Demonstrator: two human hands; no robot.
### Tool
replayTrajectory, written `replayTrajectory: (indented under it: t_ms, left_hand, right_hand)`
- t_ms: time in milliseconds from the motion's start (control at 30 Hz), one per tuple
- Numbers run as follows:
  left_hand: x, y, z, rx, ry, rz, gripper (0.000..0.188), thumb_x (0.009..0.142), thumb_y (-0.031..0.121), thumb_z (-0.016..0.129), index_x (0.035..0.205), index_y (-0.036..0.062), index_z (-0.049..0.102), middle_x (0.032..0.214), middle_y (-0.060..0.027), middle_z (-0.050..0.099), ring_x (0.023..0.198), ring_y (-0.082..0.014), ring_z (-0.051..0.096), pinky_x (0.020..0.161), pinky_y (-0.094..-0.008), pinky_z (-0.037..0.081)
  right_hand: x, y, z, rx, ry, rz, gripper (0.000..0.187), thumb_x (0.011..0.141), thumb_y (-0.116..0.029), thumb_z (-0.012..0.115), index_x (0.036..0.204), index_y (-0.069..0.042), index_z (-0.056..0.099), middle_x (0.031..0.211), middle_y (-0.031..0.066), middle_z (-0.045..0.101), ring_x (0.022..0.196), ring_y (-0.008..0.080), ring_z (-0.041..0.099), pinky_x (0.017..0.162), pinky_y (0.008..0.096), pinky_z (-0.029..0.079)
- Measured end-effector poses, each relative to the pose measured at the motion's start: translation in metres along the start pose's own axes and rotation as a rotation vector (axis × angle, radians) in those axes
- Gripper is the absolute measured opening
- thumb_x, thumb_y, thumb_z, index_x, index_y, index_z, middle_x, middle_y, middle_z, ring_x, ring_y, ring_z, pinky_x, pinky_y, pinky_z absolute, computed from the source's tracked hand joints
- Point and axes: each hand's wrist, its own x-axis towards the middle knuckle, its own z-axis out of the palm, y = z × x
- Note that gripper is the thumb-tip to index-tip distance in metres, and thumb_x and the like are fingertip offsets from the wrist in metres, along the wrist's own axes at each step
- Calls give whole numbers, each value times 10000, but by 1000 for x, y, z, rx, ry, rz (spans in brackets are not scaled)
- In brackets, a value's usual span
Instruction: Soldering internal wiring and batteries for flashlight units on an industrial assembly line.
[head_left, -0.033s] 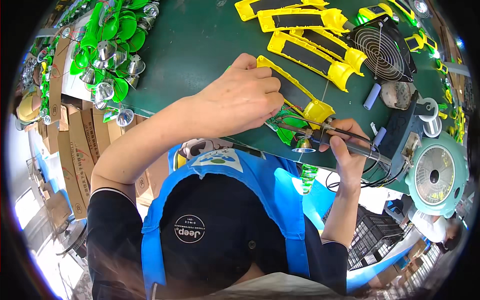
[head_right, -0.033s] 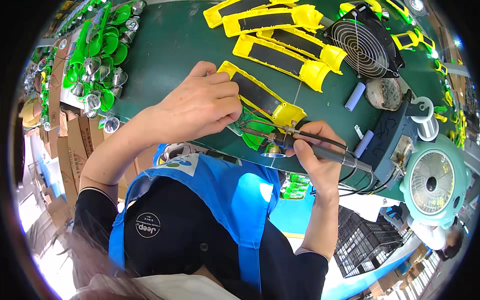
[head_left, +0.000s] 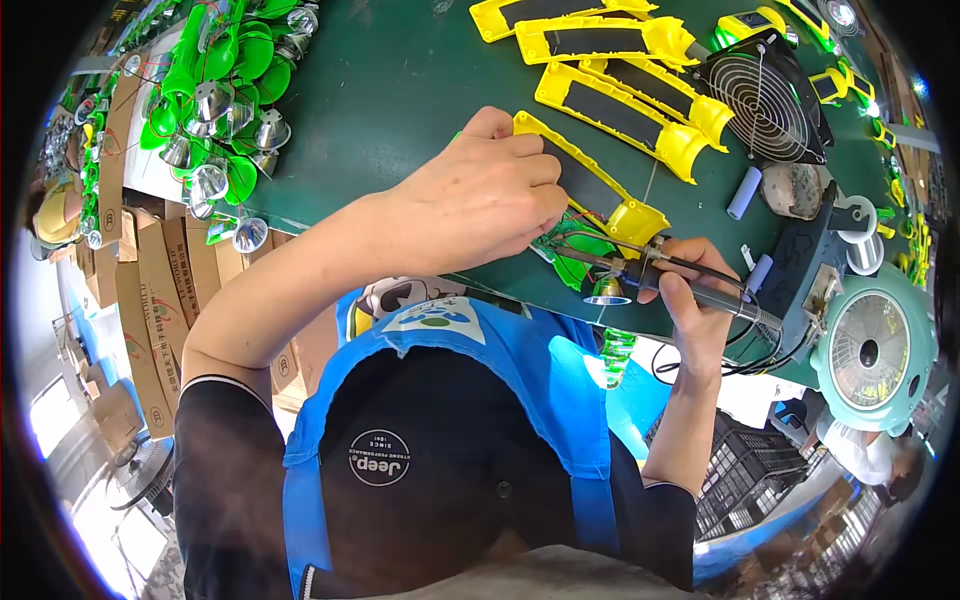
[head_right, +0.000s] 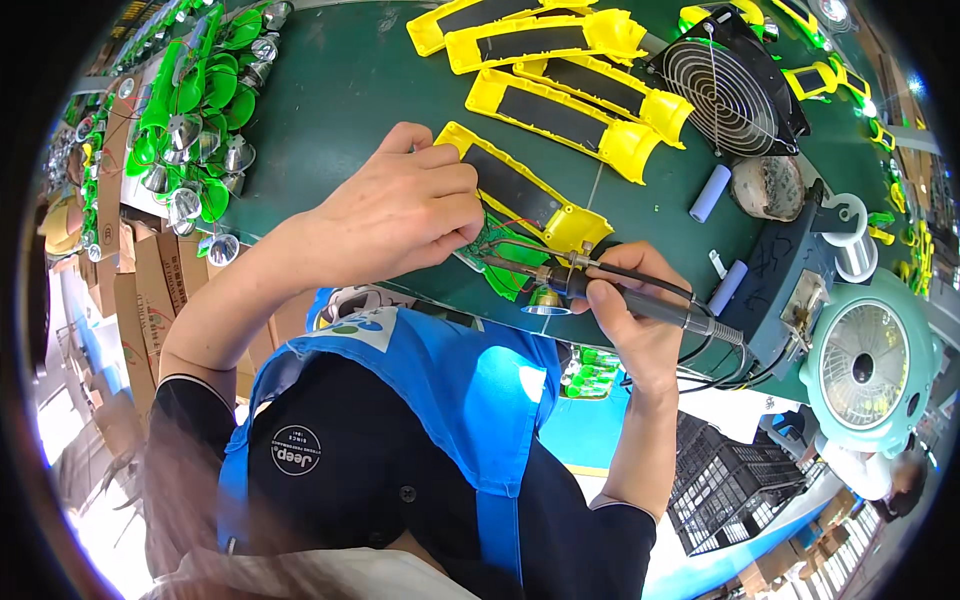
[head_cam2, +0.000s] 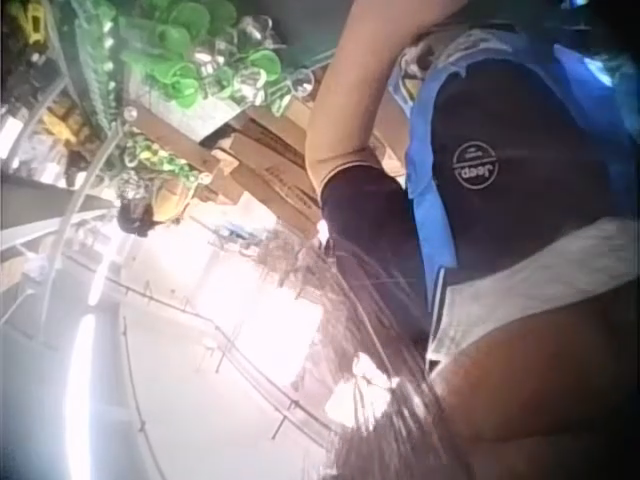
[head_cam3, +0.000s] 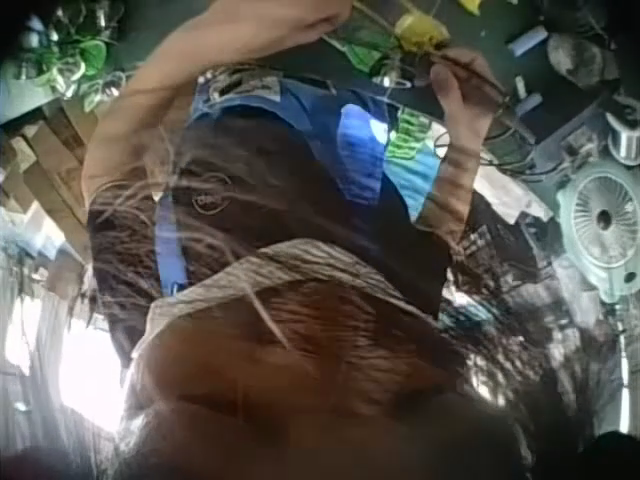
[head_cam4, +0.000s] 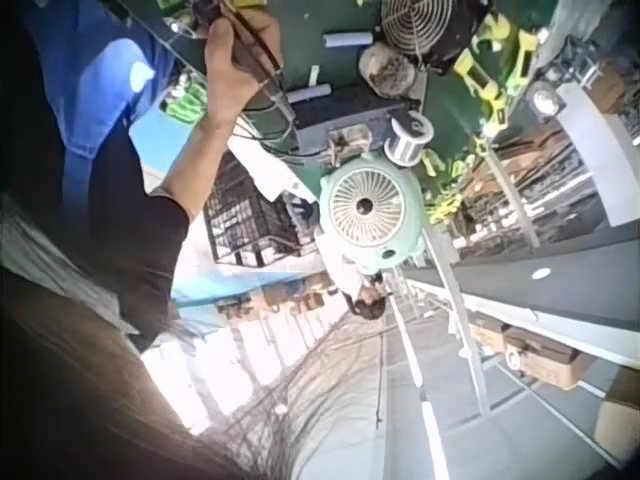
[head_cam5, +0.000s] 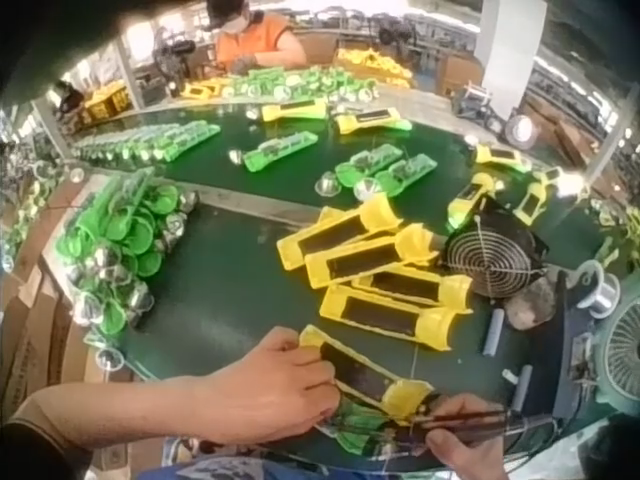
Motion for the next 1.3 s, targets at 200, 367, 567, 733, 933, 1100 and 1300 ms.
replayTrajectory:
  t_ms: [200, 367, 567, 733, 933, 1100, 1300]
  left_hand:
    - [-4, 1, 1, -13, 18, -20, 132, 769, 103, 678, 757, 118, 547, 760, -16, 492, 789, -189, 523, 853, -379, 372]
    - [2, 4, 1, 1, 29, -14, 141, 775, 89, 669, 748, 114, 532, 750, -18, 481, 769, -190, 516, 846, -375, 368]
    - [7, -2, -2, -79, -9, -31, 110, 784, 72, 658, 780, 95, 550, 752, -36, 494, 792, -214, 543, 831, -379, 383]
    - [37, -19, -22, -89, 89, -42, 166, 761, 117, 700, 877, 83, 586, 864, -49, 533, 904, -245, 561, 810, -377, 389]
    - [45, -31, -12, 189, 43, 88, 259, 670, 156, 737, 856, 119, 561, 944, -47, 507, 995, -251, 513, 835, -389, 389]
    - [-11, -11, -30, 128, 58, 164, 393, 674, 233, 767, 966, 98, 540, 1028, -73, 559, 1034, -258, 543, 942, -426, 386]
    - [-43, -7, -21, -17, 174, -60, 552, 663, 298, 802, 1090, 80, 529, 1137, -98, 562, 1017, -287, 542, 913, -414, 398]
  right_hand:
    - [-9, 12, -3, 60, 31, -59, 280, 830, -125, 726, 982, 48, 565, 850, 118, 652, 688, 169, 655, 683, 265, 533]
    - [-17, 15, -13, 134, 144, -132, 380, 838, -223, 731, 1013, 59, 547, 895, 144, 646, 681, 193, 654, 671, 265, 536]
    - [-12, 21, -17, 149, 154, -156, 392, 841, -234, 720, 1026, 58, 536, 907, 156, 648, 682, 195, 655, 671, 267, 535]
    - [-4, 11, -9, 48, 287, -462, 460, 905, -366, 659, 1091, -3, 446, 875, 175, 638, 707, 222, 638, 724, 341, 515]
    - [16, 10, 6, -168, 244, -569, 417, 944, -357, 613, 1157, -75, 393, 1026, 195, 654, 1017, 290, 641, 966, 405, 418]
    - [45, 21, 4, -288, 203, -823, 341, 926, -126, 629, 1171, -43, 408, 1089, 196, 616, 1033, 308, 649, 919, 382, 473]
    - [86, 25, 13, -633, 277, -745, 413, 837, 36, 663, 1172, -73, 449, 972, 137, 660, 883, 241, 702, 759, 326, 541]
